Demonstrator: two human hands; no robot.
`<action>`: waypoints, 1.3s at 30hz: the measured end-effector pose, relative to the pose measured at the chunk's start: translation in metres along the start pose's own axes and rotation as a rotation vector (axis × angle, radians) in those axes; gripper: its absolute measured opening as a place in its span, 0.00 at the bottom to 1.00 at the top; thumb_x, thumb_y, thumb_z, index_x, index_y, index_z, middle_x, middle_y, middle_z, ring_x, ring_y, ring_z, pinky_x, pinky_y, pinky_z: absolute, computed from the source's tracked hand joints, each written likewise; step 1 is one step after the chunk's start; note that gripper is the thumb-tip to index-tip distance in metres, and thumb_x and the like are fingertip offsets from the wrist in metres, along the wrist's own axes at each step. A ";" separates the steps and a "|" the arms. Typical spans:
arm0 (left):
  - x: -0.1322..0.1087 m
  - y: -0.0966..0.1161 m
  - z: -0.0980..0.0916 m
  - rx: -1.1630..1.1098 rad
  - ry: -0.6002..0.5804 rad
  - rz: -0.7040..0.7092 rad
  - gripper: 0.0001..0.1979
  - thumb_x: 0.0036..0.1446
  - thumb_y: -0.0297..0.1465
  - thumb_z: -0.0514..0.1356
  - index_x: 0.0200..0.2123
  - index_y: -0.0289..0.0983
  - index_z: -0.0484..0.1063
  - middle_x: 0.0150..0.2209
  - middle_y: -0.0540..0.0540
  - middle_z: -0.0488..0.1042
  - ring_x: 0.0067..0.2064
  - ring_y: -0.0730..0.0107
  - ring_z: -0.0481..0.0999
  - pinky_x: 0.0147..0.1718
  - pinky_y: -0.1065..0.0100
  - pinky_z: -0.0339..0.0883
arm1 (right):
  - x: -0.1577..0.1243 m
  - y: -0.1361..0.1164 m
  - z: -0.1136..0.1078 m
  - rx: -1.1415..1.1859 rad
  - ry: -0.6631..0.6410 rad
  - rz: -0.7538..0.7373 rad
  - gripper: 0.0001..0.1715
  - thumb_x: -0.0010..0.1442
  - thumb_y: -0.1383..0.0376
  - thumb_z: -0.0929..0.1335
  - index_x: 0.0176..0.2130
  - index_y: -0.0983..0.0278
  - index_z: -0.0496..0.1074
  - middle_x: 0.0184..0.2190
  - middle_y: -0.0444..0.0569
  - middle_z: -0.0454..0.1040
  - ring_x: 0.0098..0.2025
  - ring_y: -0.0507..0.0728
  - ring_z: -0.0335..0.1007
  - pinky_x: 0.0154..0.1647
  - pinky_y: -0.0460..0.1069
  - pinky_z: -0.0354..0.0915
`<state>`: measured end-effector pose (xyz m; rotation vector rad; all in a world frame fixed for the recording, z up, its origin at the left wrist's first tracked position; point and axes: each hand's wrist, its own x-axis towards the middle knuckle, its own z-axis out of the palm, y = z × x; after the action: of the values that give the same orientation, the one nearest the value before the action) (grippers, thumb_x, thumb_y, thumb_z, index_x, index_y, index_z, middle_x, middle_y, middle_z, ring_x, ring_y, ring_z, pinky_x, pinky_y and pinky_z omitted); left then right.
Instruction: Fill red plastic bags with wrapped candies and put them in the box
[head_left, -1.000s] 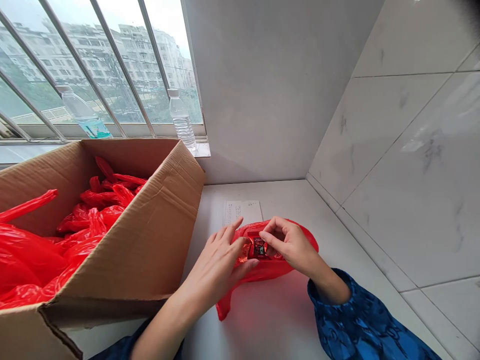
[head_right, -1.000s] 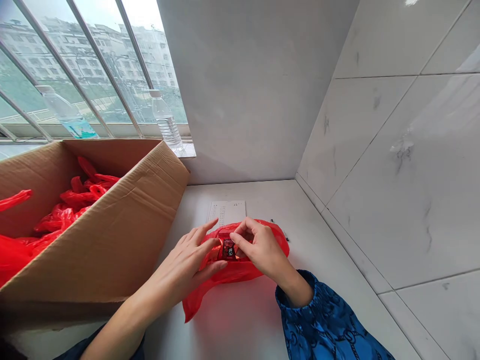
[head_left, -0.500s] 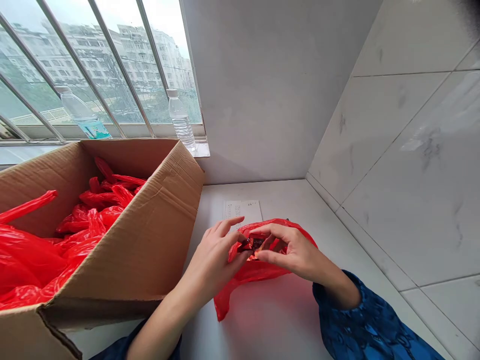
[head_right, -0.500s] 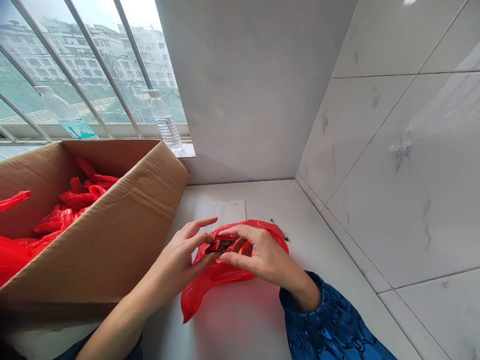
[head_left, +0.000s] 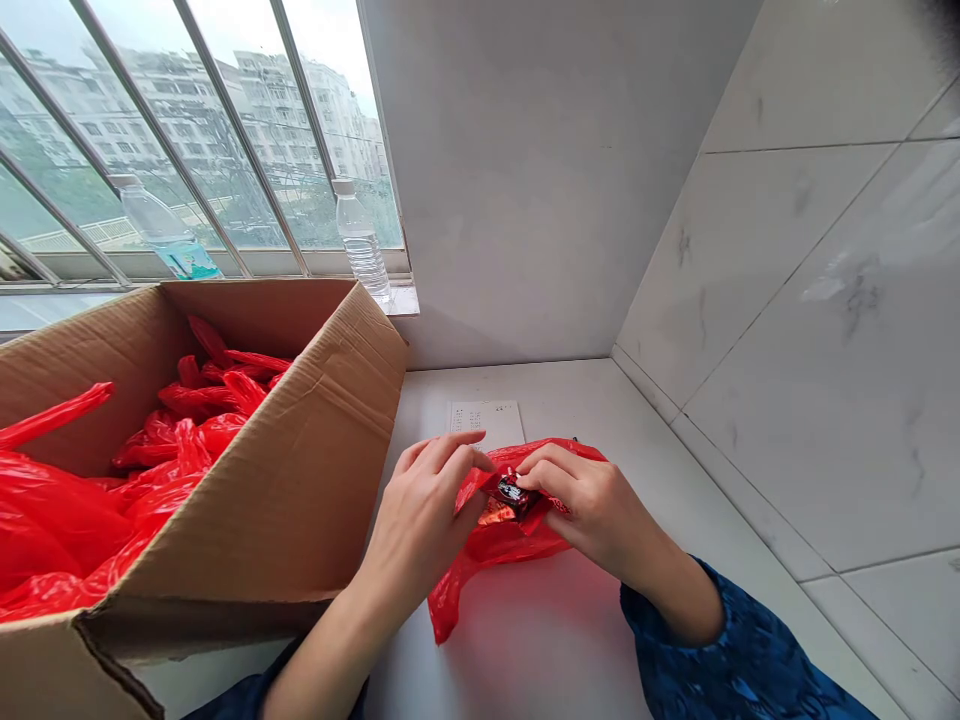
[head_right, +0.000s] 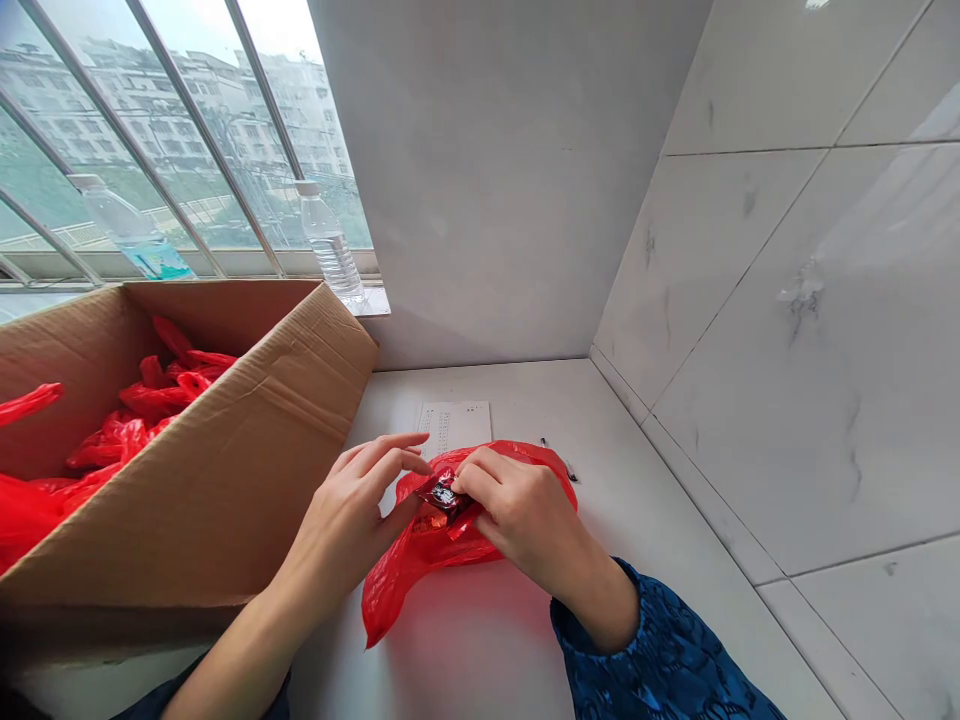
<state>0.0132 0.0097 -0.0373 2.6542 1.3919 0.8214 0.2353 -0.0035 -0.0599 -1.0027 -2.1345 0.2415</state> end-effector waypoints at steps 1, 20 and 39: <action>0.000 0.000 -0.001 0.003 -0.020 -0.024 0.05 0.66 0.28 0.57 0.44 0.42 0.70 0.55 0.47 0.75 0.50 0.60 0.77 0.52 0.56 0.67 | -0.001 0.000 -0.001 -0.032 0.000 0.017 0.22 0.52 0.83 0.61 0.40 0.60 0.70 0.42 0.45 0.79 0.39 0.53 0.75 0.35 0.45 0.65; 0.002 0.011 -0.013 -0.472 -0.204 -0.262 0.12 0.69 0.41 0.55 0.37 0.40 0.70 0.30 0.54 0.76 0.29 0.73 0.70 0.27 0.72 0.59 | 0.001 -0.004 0.006 -0.066 0.125 -0.022 0.23 0.59 0.80 0.64 0.51 0.61 0.65 0.45 0.49 0.79 0.40 0.55 0.77 0.34 0.48 0.68; 0.004 0.005 -0.013 -0.799 -0.167 -0.306 0.14 0.66 0.41 0.60 0.33 0.37 0.72 0.30 0.50 0.76 0.32 0.71 0.73 0.32 0.71 0.65 | 0.005 -0.014 -0.011 0.676 -0.199 0.437 0.09 0.66 0.60 0.71 0.46 0.57 0.77 0.38 0.44 0.80 0.36 0.54 0.74 0.36 0.48 0.68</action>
<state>0.0123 0.0070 -0.0235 1.8105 1.0746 0.8550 0.2324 -0.0110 -0.0429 -1.0335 -1.7581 1.2256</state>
